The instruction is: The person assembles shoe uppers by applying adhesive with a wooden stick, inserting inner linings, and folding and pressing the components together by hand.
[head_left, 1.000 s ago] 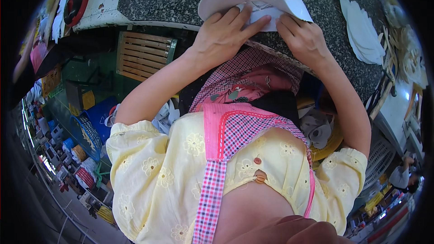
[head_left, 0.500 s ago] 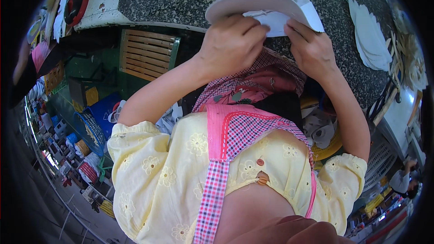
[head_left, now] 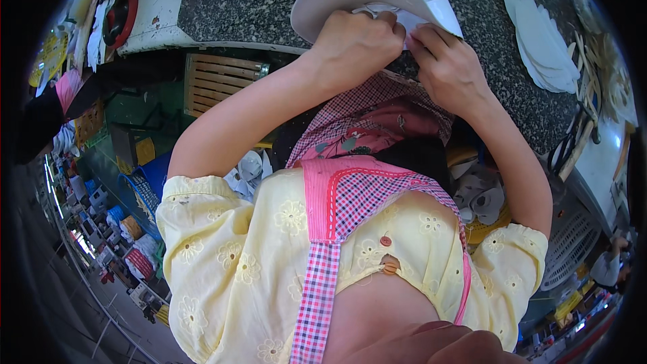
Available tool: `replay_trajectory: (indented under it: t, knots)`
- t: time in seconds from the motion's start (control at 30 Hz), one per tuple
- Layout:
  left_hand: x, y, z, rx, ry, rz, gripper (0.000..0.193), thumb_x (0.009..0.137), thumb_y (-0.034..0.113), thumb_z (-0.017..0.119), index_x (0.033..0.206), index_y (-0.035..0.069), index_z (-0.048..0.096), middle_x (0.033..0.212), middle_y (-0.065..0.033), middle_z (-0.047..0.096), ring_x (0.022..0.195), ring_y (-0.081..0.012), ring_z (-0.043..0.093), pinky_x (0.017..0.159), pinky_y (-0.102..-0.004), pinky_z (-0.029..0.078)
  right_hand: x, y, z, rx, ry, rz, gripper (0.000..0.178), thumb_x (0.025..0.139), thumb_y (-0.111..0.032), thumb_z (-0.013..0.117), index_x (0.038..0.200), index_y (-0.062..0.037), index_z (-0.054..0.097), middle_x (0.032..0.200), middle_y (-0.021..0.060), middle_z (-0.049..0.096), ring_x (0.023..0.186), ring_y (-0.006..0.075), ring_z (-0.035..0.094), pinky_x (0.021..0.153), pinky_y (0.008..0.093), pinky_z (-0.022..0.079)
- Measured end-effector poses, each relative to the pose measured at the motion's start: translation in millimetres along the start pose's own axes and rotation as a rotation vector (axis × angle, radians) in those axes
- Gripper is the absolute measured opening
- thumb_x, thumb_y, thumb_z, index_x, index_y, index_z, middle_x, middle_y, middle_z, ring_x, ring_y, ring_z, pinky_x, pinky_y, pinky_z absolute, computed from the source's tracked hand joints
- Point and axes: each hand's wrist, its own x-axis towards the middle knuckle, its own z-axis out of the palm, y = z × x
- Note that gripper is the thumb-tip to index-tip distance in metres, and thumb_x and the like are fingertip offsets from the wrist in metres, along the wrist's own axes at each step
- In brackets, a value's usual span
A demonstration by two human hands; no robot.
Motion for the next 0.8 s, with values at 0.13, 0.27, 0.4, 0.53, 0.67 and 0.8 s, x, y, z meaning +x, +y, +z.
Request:
replay_trajectory:
  t: [0.13, 0.27, 0.4, 0.53, 0.67, 0.8]
  knots:
    - [-4.0, -13.8, 1.8, -0.091, -0.019, -0.041, 0.014, 0.07, 0.014, 0.058, 0.081, 0.005, 0.055, 0.077, -0.0076, 0.055, 0.064, -0.0239, 0.061, 0.053, -0.0335, 0.05, 0.4, -0.7, 1.8, 0.035, -0.018, 0.039, 0.035, 0.057, 0.001, 0.056, 0.092, 0.0048, 0.057, 0.094, 0.0125, 0.053, 0.091, 0.0272, 0.053, 0.077, 0.0345, 0.046]
    - [-12.3, -22.2, -1.8, -0.269, 0.028, -0.015, 0.012, 0.071, 0.012, 0.059, 0.081, 0.005, 0.056, 0.078, -0.009, 0.055, 0.069, -0.0256, 0.06, 0.059, -0.034, 0.049, 3.2, -1.0, 0.5, 0.04, -0.043, 0.042, 0.034, 0.058, 0.0, 0.056, 0.091, 0.0047, 0.056, 0.093, 0.0126, 0.053, 0.089, 0.027, 0.053, 0.076, 0.0342, 0.046]
    - [-10.0, -26.0, 6.1, -0.242, 0.031, 0.012, 0.011, 0.07, 0.01, 0.058, 0.079, 0.005, 0.057, 0.081, -0.0083, 0.057, 0.069, -0.0249, 0.06, 0.059, -0.0339, 0.05, 4.6, 1.3, 3.5, -0.037, 0.078, -0.048, 0.022, 0.062, -0.008, 0.052, 0.08, 0.0045, 0.057, 0.088, 0.0108, 0.052, 0.08, 0.0226, 0.054, 0.069, 0.0308, 0.047]
    - [-2.8, -25.9, 0.8, -0.147, -0.096, 0.099, 0.011, 0.067, 0.009, 0.057, 0.078, 0.005, 0.057, 0.082, -0.0076, 0.057, 0.067, -0.023, 0.06, 0.057, -0.0326, 0.051, 5.6, 1.3, 4.4, -0.043, 0.108, -0.055, 0.021, 0.063, -0.008, 0.052, 0.08, 0.0042, 0.057, 0.087, 0.0108, 0.052, 0.082, 0.0226, 0.053, 0.071, 0.0305, 0.046]
    - [4.4, -13.8, 2.2, -0.032, -0.048, 0.242, 0.008, 0.069, 0.009, 0.054, 0.072, 0.004, 0.059, 0.072, -0.0075, 0.056, 0.062, -0.0217, 0.062, 0.049, -0.0324, 0.051, 8.2, 1.6, 3.2, -0.036, 0.08, -0.035, 0.02, 0.063, -0.008, 0.053, 0.079, 0.0038, 0.057, 0.086, 0.0108, 0.053, 0.082, 0.0226, 0.054, 0.07, 0.0307, 0.046]
    - [5.9, -20.5, 0.3, -0.031, -0.076, 0.361, 0.01, 0.071, 0.01, 0.054, 0.078, 0.003, 0.057, 0.078, -0.0084, 0.056, 0.063, -0.0208, 0.063, 0.049, -0.0324, 0.051, 5.4, 1.5, 3.3, -0.015, 0.09, -0.028, 0.018, 0.062, -0.007, 0.053, 0.077, 0.0028, 0.057, 0.085, 0.0104, 0.053, 0.08, 0.0227, 0.054, 0.069, 0.0305, 0.047]
